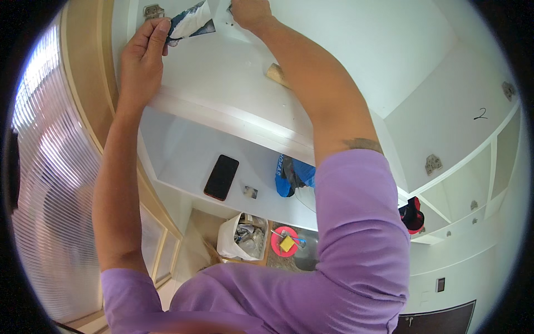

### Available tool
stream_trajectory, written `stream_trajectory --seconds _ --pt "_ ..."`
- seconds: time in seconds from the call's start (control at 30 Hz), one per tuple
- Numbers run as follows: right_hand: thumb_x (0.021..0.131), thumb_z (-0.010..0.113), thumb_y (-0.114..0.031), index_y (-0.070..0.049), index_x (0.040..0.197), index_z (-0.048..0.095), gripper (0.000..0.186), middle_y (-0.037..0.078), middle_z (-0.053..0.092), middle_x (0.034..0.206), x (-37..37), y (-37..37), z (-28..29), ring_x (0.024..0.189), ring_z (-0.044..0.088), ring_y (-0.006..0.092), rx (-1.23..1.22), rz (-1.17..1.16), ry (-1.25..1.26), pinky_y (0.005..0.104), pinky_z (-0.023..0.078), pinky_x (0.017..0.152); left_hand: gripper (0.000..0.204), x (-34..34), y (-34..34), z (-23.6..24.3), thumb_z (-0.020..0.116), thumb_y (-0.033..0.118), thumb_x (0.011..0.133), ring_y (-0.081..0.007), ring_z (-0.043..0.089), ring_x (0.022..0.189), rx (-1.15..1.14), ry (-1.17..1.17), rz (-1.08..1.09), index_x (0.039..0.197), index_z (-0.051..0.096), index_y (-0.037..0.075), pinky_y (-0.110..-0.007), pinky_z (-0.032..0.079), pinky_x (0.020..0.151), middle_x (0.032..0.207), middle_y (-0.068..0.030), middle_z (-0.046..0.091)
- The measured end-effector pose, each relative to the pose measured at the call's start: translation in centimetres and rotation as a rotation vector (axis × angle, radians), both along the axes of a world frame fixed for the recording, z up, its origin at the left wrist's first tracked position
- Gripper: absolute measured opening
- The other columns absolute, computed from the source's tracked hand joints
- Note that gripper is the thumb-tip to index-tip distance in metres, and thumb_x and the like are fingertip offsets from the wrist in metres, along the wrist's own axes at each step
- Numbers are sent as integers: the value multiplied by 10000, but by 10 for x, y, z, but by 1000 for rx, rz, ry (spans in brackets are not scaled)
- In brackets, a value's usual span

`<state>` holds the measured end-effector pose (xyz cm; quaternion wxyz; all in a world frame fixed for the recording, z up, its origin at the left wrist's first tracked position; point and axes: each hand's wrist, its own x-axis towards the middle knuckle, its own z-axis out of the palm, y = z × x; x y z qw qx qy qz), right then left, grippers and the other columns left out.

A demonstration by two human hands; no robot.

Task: The person scrapes and smooths the interior surface of a white cabinet using a putty knife and a scraper. They repeatedly apply and remove material from the cabinet's inner wall, occasionally stepping back to retrieve tools or materials from the floor.

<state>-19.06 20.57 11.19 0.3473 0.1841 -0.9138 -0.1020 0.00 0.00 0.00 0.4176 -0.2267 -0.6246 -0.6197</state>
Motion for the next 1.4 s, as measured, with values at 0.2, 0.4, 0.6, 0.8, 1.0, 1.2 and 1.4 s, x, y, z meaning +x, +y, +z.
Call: stream_trajectory --seconds 0.2,0.4,0.6,0.8,1.0,1.2,1.4 --pt "943 570 -183 -53 977 756 230 200 738 1022 15 17 26 945 706 387 114 193 67 487 568 852 318 -4 4 6 558 316 1086 -51 446 750 0 30 -8 1112 693 29 -209 388 666 809 49 545" --pt "867 595 -118 -63 878 745 160 181 740 929 -4 11 -7 858 719 325 434 147 254 467 577 775 313 -5 2 2 563 317 1084 -48 446 754 7 36 -25 1105 696 34 -205 386 667 808 54 549" --pt "901 605 -147 -87 876 758 166 152 740 917 -24 19 -39 886 719 312 418 113 284 460 589 770 317 -3 12 3 576 330 1079 -49 454 758 12 -3 -59 1121 705 44 -205 385 666 804 53 541" --pt "921 604 -119 -84 945 775 177 110 744 1002 24 1 -43 1013 700 293 760 69 69 412 598 804 331 -6 -2 -3 581 344 1074 -55 451 755 -2 25 2 1135 707 44 -214 391 667 792 53 527" --pt "936 601 -186 -77 934 762 195 145 743 961 32 24 -26 960 714 330 651 50 118 468 585 814 322 -3 3 0 587 342 1071 -55 444 748 -9 18 -14 1123 710 48 -221 389 661 786 52 512" --pt "965 574 -299 -6 975 724 329 242 724 1019 4 22 12 928 694 437 1 36 31 512 562 855 321 -6 -3 -2 587 345 1070 -53 430 728 0 13 -11 1127 712 56 -223 375 630 773 56 497" --pt "997 575 -263 -97 1003 768 255 131 750 1067 -15 34 -24 1056 697 356 -112 7 42 481 564 900 323 -10 -1 -4 580 350 1073 -46 415 715 14 29 -54 1137 708 60 -217 367 620 764 59 481"
